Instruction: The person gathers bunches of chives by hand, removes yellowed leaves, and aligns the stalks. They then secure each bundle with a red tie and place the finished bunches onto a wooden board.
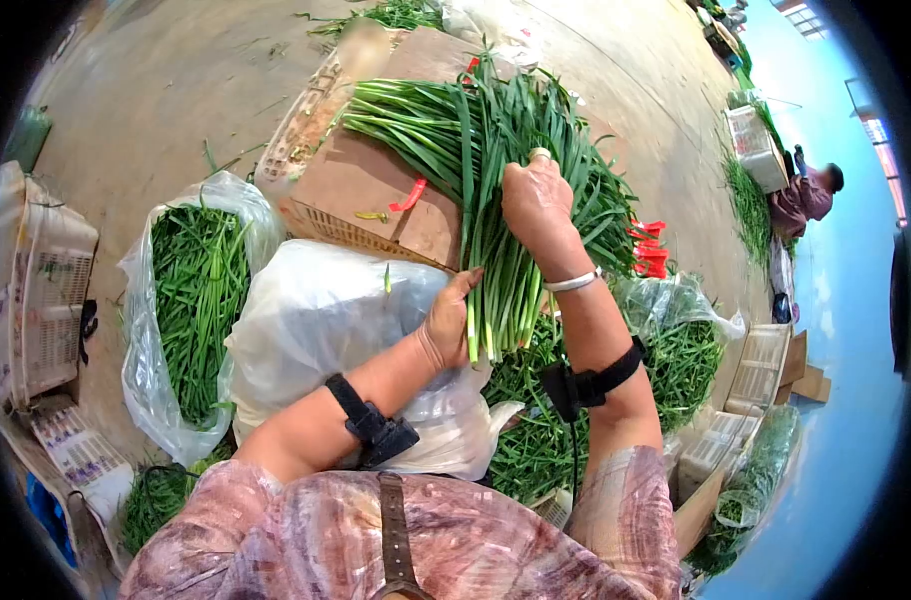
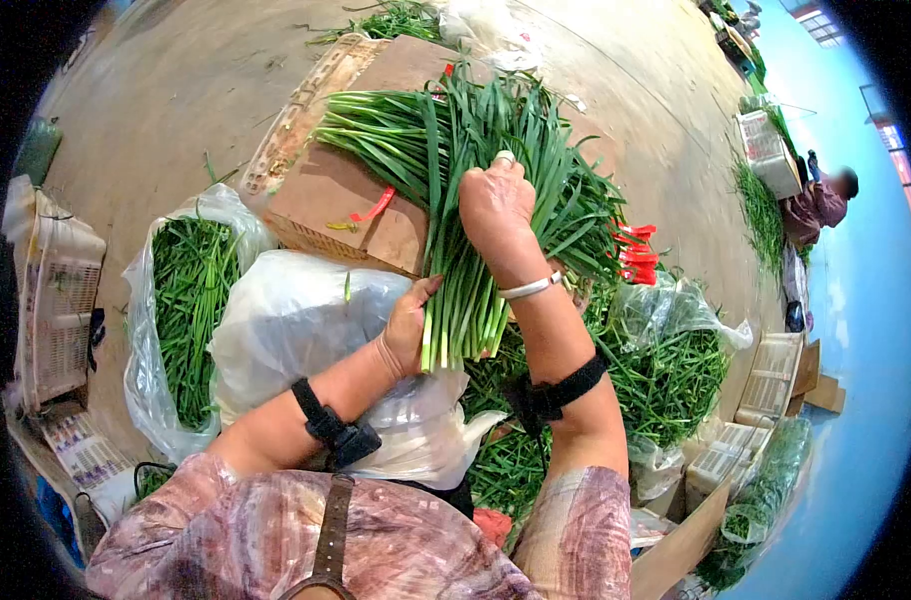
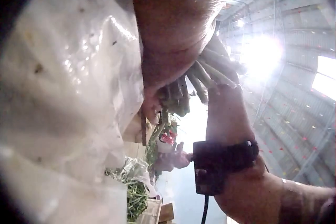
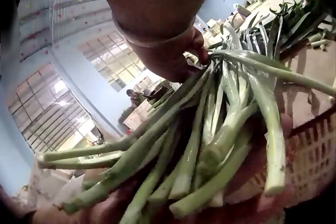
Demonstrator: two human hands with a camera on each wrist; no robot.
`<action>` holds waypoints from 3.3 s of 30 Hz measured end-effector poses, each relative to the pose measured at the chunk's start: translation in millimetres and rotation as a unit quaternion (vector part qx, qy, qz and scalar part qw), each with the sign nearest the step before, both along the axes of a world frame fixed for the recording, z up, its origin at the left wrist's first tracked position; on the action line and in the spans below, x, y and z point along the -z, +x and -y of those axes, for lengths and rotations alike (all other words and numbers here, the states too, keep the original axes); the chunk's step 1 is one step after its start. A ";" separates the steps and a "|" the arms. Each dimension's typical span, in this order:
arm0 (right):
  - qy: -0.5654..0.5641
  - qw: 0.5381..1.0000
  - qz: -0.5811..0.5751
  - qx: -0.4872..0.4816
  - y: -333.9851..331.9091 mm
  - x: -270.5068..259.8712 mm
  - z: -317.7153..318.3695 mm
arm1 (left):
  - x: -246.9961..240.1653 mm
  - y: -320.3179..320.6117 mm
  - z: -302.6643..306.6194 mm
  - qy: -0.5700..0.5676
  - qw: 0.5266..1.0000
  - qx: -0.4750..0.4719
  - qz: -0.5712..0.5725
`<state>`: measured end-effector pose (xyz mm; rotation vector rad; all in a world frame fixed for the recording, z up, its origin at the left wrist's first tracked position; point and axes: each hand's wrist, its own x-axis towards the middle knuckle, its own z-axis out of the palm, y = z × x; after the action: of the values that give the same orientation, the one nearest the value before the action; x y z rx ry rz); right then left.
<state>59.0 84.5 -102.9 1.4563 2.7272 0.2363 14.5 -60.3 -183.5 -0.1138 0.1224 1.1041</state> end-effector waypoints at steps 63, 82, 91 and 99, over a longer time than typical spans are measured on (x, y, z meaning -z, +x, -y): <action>-0.147 0.985 -0.083 0.041 64.2 -13.5 116.7 | 6.0 -2.1 -16.5 -0.106 0.985 0.133 -0.020; -0.323 0.588 -0.683 0.289 129.7 31.6 75.6 | 5.4 -5.2 -13.9 -0.076 0.989 0.116 -0.044; -0.315 0.430 -0.798 0.282 122.8 44.5 55.8 | 5.5 -4.4 -12.5 -0.060 0.990 0.111 -0.055; -0.353 0.455 -0.786 0.226 117.5 40.2 77.1 | -2.7 0.6 -13.4 -0.022 0.989 0.108 -0.098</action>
<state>176.5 7.4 -143.1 2.2445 1.6290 -3.1358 15.1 -46.9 -180.8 -0.0292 0.3284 0.8943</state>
